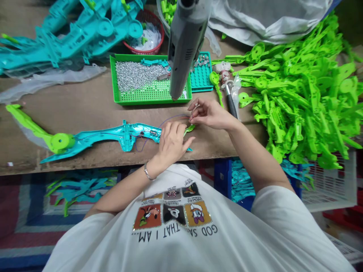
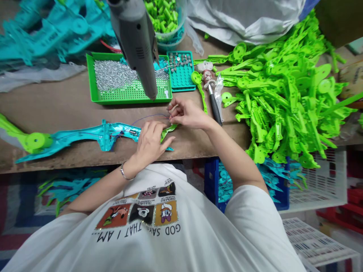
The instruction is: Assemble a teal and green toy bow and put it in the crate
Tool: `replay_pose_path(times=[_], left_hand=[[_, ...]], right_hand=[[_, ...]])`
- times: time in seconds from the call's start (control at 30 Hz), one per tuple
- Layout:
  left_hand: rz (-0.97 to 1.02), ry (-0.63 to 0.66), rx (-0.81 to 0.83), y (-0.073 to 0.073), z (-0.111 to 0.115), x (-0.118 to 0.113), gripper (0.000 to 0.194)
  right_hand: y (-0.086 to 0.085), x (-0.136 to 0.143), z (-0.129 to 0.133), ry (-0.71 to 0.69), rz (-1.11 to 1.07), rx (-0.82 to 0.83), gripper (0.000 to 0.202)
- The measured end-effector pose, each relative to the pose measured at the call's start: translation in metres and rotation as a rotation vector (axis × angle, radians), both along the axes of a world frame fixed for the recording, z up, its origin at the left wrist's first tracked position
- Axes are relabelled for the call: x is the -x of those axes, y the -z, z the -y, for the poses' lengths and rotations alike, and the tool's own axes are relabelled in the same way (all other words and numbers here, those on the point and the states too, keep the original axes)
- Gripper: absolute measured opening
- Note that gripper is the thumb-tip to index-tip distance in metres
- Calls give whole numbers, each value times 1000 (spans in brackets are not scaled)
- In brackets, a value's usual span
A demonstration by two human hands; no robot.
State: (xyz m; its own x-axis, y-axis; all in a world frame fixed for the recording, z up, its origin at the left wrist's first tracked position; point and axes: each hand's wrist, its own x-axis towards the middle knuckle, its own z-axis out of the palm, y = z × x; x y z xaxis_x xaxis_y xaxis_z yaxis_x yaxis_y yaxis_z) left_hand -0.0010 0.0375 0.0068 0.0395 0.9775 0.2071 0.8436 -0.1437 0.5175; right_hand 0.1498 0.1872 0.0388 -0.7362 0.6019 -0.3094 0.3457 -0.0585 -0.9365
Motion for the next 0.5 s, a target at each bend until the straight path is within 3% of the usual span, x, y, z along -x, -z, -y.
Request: replay_pose_path(times=[0.1,0.33,0.5], left_hand=[[-69,29,51,3,5,5,12],[5,140,73,5,16,35,23],[-120,66,70,-2,23,34,21]], right_hand=[[3,0,-5,-71,49,-69,38],[17,15,17,-137,45,-28,35],[16,25,24,-169,51,-60,33]])
